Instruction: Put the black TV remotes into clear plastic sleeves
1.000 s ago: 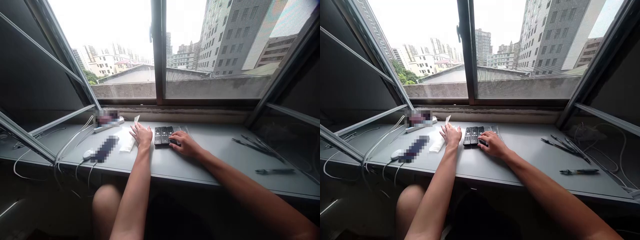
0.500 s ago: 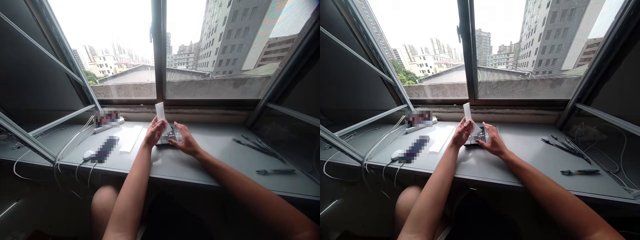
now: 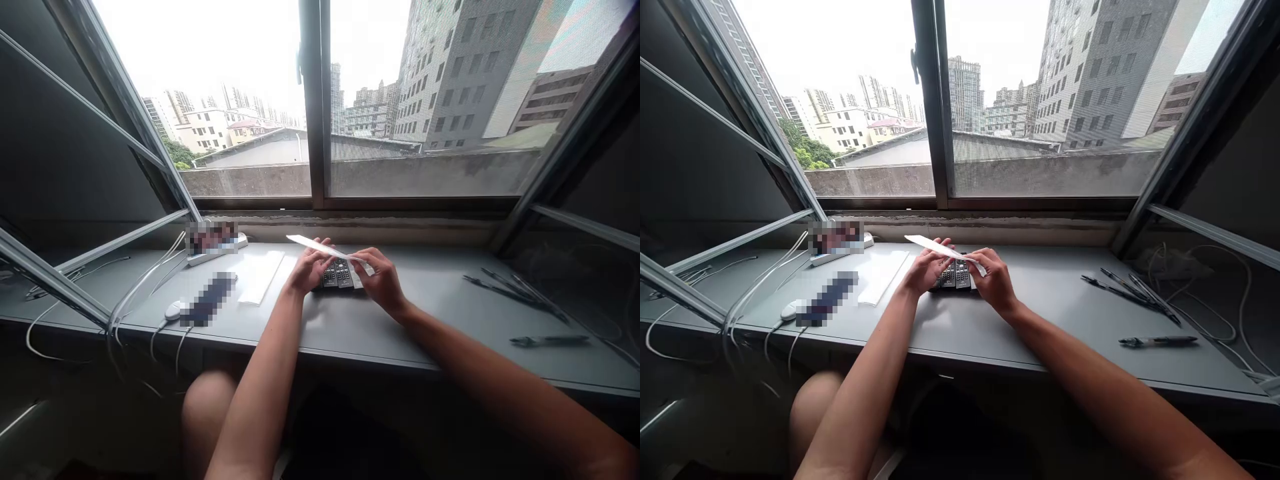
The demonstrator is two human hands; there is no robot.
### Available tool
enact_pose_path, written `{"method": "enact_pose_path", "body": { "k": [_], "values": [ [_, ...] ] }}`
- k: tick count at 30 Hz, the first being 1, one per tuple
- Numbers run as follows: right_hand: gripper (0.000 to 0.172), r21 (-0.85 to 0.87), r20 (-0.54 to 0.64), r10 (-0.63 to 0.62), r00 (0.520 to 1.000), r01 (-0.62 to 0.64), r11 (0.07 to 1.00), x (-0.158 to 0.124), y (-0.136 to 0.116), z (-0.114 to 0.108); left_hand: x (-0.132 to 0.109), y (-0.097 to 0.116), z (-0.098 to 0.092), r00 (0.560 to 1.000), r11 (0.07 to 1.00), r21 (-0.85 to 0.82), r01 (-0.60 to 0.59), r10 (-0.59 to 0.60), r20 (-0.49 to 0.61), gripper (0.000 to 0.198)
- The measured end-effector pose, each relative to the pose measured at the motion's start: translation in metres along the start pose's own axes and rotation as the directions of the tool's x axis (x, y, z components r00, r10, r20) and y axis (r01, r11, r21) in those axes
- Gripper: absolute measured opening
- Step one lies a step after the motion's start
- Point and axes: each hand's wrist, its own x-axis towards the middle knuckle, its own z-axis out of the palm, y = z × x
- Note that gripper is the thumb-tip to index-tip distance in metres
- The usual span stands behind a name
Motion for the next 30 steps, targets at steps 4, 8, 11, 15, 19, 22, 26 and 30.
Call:
{"method": "enact_pose_path", "body": {
  "k": [4,8,11,15,19,22,26,30],
  "values": [
    [0.027,-0.048,0.029,-0.081,0.996,0.082,0.995,-0.001,0.004,-0.003,-0.009,0.002,0.006,0.965,0.986,0.059,0.158,-0.167,0.203,0.034],
    [0.034,-0.061,0.065,-0.108,0.992,0.112,0.992,-0.001,0.004,-0.001,-0.006,0.000,0.002,0.962,0.974,0.160,0.158,-0.188,0.196,0.031],
    [0.039,-0.079,0.054,-0.089,0.995,0.093,0.993,-0.001,0.003,0.001,0.002,-0.003,-0.004,0.993,0.979,0.194,0.064,-0.082,0.088,0.028],
    [0.041,-0.075,0.035,-0.024,0.999,0.026,0.997,-0.002,0.001,0.001,0.010,-0.003,-0.008,0.996,0.991,0.131,-0.037,0.047,-0.071,0.021],
    [0.042,-0.048,0.134,-0.048,0.990,0.055,0.997,-0.001,0.001,0.001,0.010,0.000,-0.005,0.988,0.994,0.081,-0.070,0.080,-0.130,0.019],
    [0.044,-0.020,0.205,-0.093,0.974,0.100,0.995,-0.001,0.004,0.003,0.007,0.000,-0.003,0.995,0.995,0.091,-0.048,0.055,-0.082,0.020],
    [0.045,-0.020,0.258,-0.121,0.959,0.130,0.991,-0.003,0.008,0.006,0.006,-0.001,-0.004,0.998,0.993,0.111,-0.041,0.045,-0.034,0.024],
    [0.040,-0.014,0.312,-0.170,0.935,0.183,0.983,-0.005,0.011,0.006,0.003,-0.002,-0.004,0.999,0.991,0.133,-0.021,0.016,0.034,0.028]
  ]
}}
